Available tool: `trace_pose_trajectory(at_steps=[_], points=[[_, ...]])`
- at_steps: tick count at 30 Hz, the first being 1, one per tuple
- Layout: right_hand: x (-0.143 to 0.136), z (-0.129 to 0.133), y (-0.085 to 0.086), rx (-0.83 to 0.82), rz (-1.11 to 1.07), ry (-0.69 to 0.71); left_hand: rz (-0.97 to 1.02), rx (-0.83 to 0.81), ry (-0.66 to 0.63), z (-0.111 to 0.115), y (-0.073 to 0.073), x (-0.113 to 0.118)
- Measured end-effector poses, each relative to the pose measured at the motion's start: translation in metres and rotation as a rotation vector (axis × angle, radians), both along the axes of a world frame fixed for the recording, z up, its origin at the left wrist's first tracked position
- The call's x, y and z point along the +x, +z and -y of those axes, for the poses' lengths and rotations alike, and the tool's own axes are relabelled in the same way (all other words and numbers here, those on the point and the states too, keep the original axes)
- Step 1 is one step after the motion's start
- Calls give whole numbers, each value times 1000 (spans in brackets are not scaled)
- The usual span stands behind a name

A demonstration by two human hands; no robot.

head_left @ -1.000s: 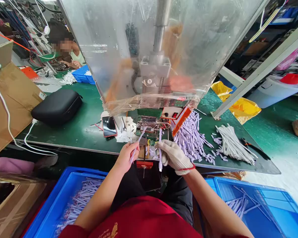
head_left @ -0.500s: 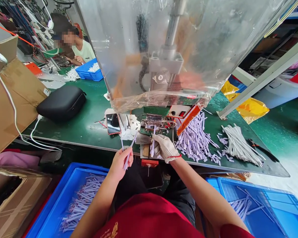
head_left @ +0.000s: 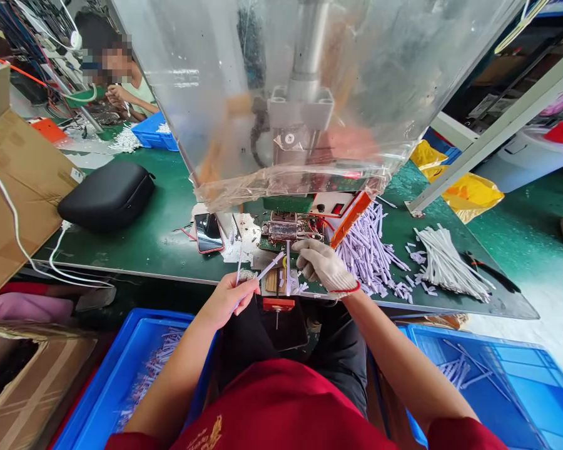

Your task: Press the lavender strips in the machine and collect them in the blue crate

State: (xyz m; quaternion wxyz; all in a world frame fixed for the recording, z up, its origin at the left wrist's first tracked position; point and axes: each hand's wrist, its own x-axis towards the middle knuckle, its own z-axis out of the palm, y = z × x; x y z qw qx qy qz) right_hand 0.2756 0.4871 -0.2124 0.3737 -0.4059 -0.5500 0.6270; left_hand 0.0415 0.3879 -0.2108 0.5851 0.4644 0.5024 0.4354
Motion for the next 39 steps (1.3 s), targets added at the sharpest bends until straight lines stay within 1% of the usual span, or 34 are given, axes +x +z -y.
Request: trace_pose_trajectory(at_steps=[1, 3, 5, 6, 9, 11, 12, 13, 15, 16, 17, 18, 19, 20, 21, 22, 24, 26, 28, 30, 31, 32, 34, 36, 37, 39], points=[[8, 2, 8, 62, 35, 45, -48, 3, -57, -2, 4, -1], [20, 10, 24, 164, 109, 198, -140, 14, -170, -8, 11, 0], [25, 23, 37, 233, 184, 334, -223, 6, -271, -13, 18, 4], [25, 29, 40, 251, 212, 365, -256, -3, -313, -15, 20, 7], [27, 45, 41, 244, 260, 387, -305, -34, -422, -19, 24, 11], [39, 45, 35, 208, 243, 375, -292, -61, -473, -19, 23, 6], [50, 41, 32, 192, 232, 325, -262, -75, -460, -19, 23, 1], [64, 34, 27, 181, 245, 230, -211, -88, -407, -19, 22, -4], [99, 11, 16, 184, 375, -78, -53, -101, -219, -20, 19, -12], [117, -4, 9, 188, 537, -251, 40, -107, -123, -22, 17, -13], [133, -19, 2, 219, 723, -394, 124, -115, -50, -23, 14, -10], [147, -35, -6, 269, 882, -444, 189, -123, -1, -25, 10, -4], [158, -49, -13, 285, 1018, -463, 226, -126, 30, -28, 6, 4], [166, -62, -20, 295, 1114, -458, 237, -123, 56, -31, 1, 15], [170, -72, -26, 283, 1157, -445, 219, -115, 86, -35, -4, 26], [173, -80, -31, 253, 1154, -442, 177, -106, 111, -39, -9, 38], [173, -88, -36, 196, 1090, -451, 74, -95, 112, -49, -17, 57], [173, -85, -33, 161, 950, -492, -11, -83, 88, -58, -23, 66], [172, -72, -25, 144, 677, -560, -57, -72, 81, -65, -25, 66], [166, -50, -12, 115, 303, -579, -56, -58, 106, -67, -23, 60], [160, -36, -5, 92, 150, -549, -40, -48, 124, -66, -22, 57], [151, -21, 1, 65, 54, -490, -15, -38, 141, -65, -19, 53], [124, 9, 9, -8, -42, -334, 58, -29, 165, -60, -14, 46], [90, 31, 11, -64, -74, -157, 149, -31, 174, -52, -8, 40], [71, 38, 9, -77, -85, -82, 194, -34, 178, -48, -6, 37], [35, 43, 3, -74, -98, 9, 268, -37, 188, -37, -3, 32]])
